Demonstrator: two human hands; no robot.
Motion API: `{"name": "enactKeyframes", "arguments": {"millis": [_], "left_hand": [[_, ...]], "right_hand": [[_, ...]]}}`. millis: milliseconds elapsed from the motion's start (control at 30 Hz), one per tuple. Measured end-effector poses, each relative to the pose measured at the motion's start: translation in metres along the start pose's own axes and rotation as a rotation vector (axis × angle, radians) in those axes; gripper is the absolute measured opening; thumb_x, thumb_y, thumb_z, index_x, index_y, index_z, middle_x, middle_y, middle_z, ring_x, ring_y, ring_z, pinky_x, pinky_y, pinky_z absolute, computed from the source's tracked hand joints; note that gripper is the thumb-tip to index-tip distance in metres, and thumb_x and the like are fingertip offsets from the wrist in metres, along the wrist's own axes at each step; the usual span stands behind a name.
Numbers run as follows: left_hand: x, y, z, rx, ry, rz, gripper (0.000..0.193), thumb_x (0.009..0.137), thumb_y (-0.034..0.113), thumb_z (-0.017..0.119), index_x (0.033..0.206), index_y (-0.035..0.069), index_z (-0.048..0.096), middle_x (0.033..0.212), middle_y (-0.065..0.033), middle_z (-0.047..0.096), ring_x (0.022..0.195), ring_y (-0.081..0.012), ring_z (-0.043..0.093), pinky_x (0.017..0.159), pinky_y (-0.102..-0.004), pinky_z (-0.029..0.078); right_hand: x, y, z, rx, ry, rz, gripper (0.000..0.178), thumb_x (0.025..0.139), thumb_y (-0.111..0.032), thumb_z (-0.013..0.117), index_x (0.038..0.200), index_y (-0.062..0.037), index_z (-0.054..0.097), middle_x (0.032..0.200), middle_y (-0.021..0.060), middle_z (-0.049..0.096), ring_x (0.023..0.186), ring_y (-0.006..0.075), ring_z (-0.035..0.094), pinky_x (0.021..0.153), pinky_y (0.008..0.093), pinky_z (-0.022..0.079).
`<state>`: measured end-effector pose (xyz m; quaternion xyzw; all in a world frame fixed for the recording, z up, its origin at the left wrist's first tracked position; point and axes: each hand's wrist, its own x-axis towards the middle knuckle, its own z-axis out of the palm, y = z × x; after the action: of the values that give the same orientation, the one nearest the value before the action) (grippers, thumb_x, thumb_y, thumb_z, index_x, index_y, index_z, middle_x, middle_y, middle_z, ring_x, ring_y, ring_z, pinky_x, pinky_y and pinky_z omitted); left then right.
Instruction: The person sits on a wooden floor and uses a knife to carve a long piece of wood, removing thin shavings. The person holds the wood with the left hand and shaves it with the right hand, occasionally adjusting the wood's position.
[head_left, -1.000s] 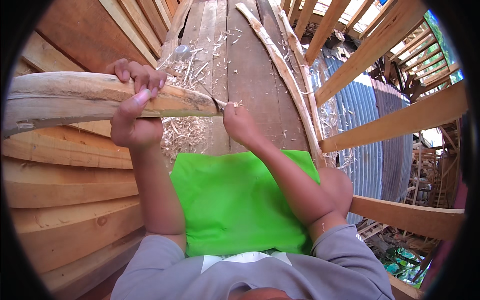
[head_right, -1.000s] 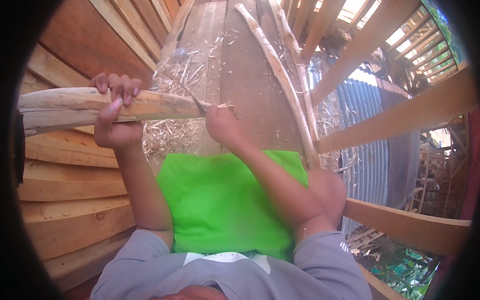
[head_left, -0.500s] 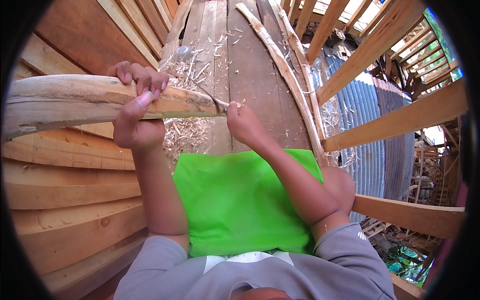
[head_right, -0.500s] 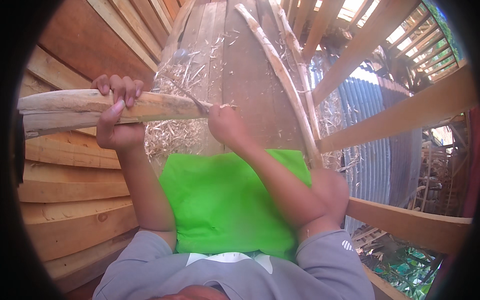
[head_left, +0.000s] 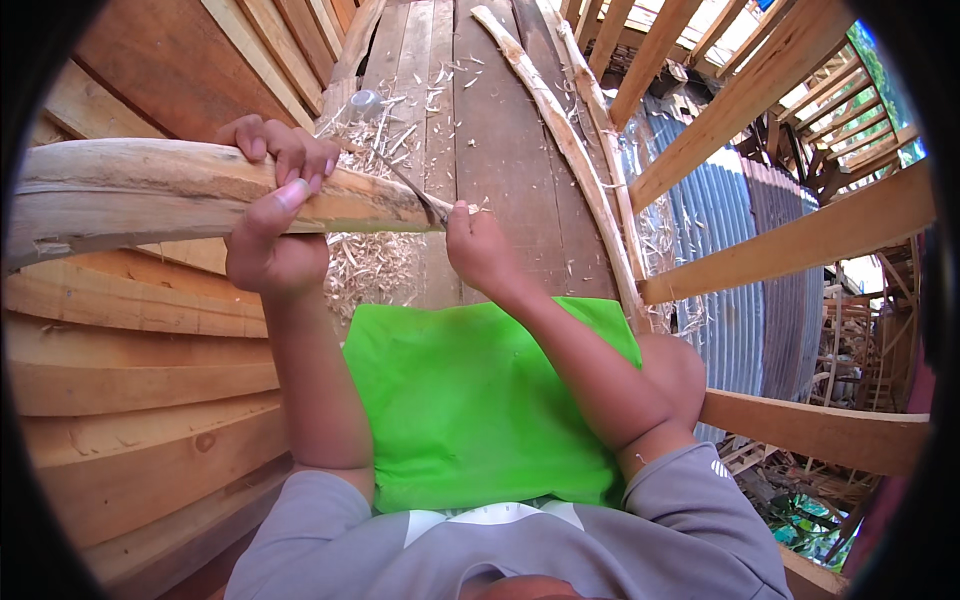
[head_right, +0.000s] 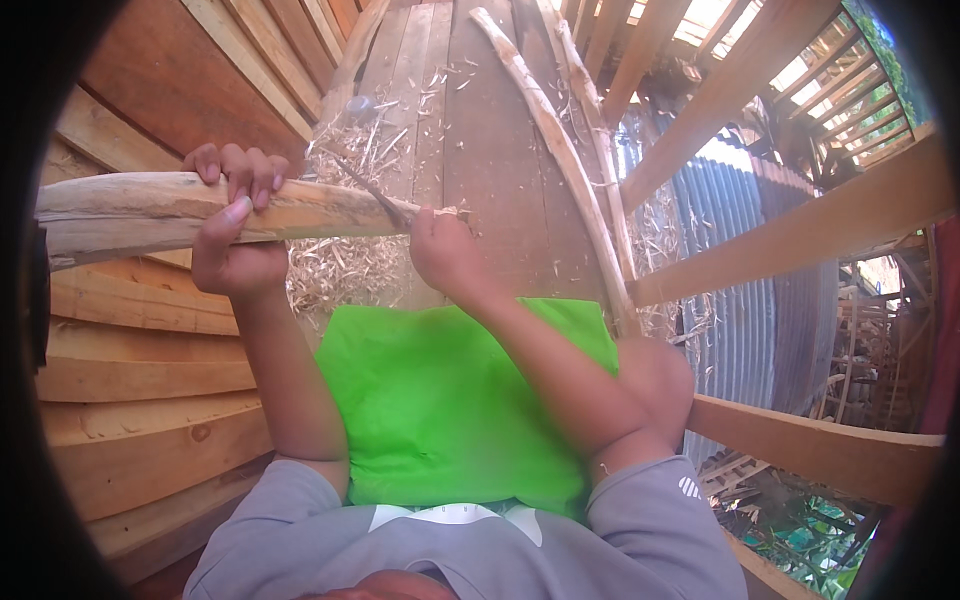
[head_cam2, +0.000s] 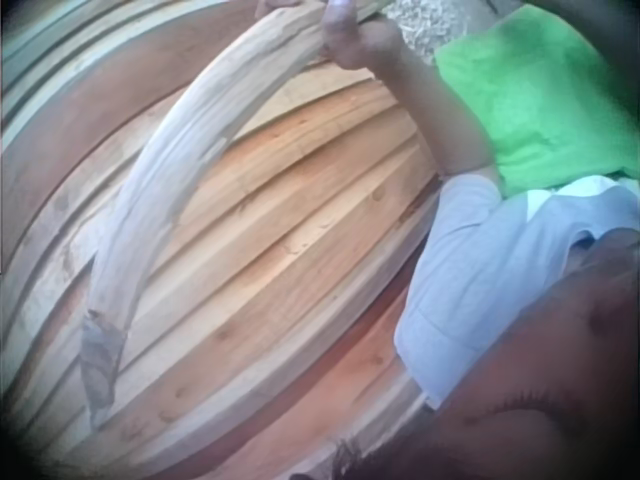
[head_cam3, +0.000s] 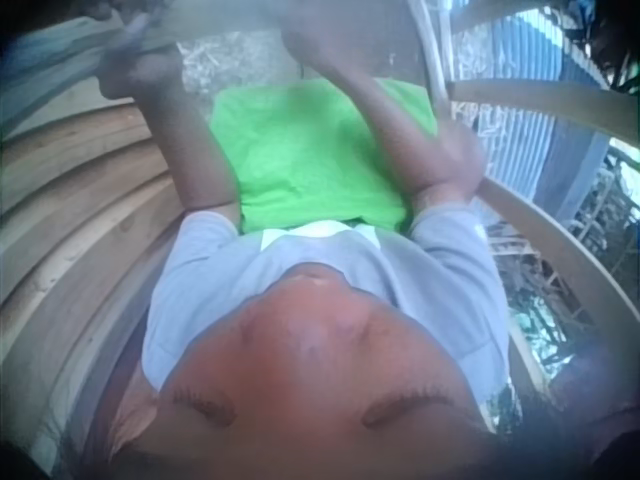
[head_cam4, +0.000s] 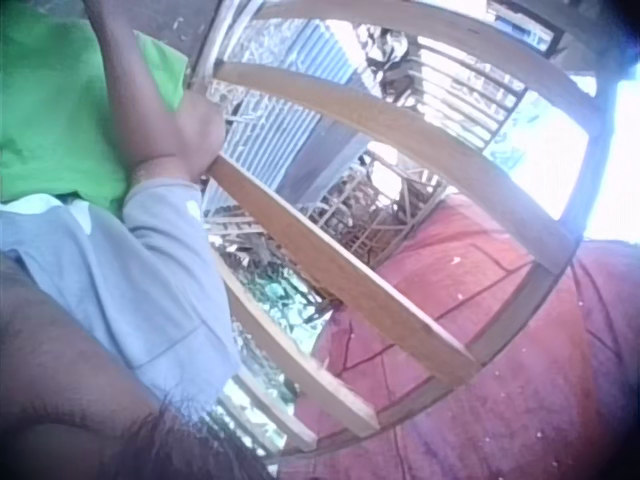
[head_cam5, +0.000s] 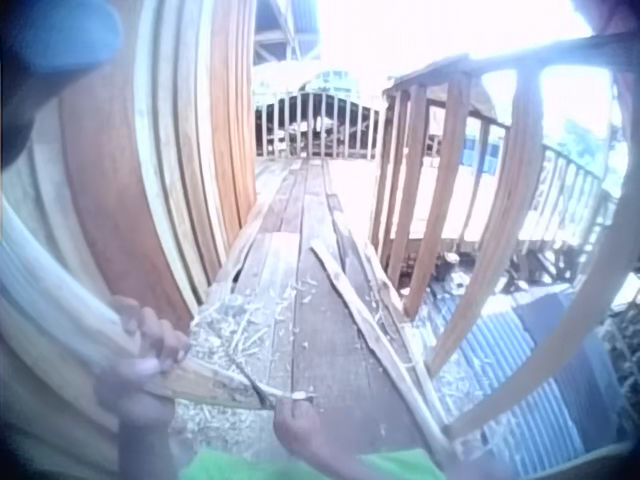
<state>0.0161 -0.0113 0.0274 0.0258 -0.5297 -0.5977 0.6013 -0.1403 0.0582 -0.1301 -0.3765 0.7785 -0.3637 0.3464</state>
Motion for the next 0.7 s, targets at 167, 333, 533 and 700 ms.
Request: {"name": "enactKeyframes", "arguments": {"millis": [167, 333, 533, 700], "left_hand": [[0.001, -0.001, 0.000, -0.043, -0.030, -0.011, 0.037, 0.064, 0.007, 0.055, 0.096, 0.009, 0.038, 0.073, -0.0035, 0.037, 0.070, -0.0154, 0.040, 0.074, -0.0333, 0.034], [0.001, -0.002, 0.004, 0.001, 0.025, -0.013, 0.036, 0.064, 0.007, 0.055, 0.095, 0.010, 0.037, 0.073, -0.0036, 0.037, 0.070, -0.0154, 0.040, 0.075, -0.0335, 0.034], [0.000, -0.001, -0.004, -0.029, -0.031, -0.020, 0.037, 0.064, 0.007, 0.055, 0.095, 0.010, 0.037, 0.073, -0.0037, 0.037, 0.070, -0.0153, 0.040, 0.075, -0.0335, 0.035], [0.001, 0.000, 0.000, -0.028, -0.030, -0.020, 0.036, 0.064, 0.007, 0.055, 0.095, 0.010, 0.037, 0.073, -0.0036, 0.037, 0.069, -0.0152, 0.040, 0.076, -0.0336, 0.035]], "right_hand": [[0.029, 0.070, -0.006, -0.196, 0.116, 0.148, 0.060, 0.096, -0.038, 0.031, 0.090, 0.0124, 0.064, 0.094, 0.0374, 0.062, 0.096, 0.0530, 0.059, 0.089, 0.0552, 0.044], [0.028, 0.060, -0.015, -0.310, 0.165, 0.139, 0.061, 0.096, -0.041, 0.033, 0.088, 0.0082, 0.068, 0.095, 0.0352, 0.063, 0.094, 0.0509, 0.061, 0.088, 0.0561, 0.045], [0.027, 0.036, -0.030, -0.393, 0.239, 0.133, 0.061, 0.098, -0.045, 0.032, 0.091, 0.0026, 0.070, 0.095, 0.0293, 0.066, 0.086, 0.0448, 0.065, 0.078, 0.0509, 0.050], [0.060, 0.074, -0.009, 0.060, 0.283, 0.260, 0.050, 0.096, -0.040, 0.046, 0.090, 0.0036, 0.069, 0.094, 0.0272, 0.067, 0.082, 0.0378, 0.067, 0.074, 0.0449, 0.050]]}}
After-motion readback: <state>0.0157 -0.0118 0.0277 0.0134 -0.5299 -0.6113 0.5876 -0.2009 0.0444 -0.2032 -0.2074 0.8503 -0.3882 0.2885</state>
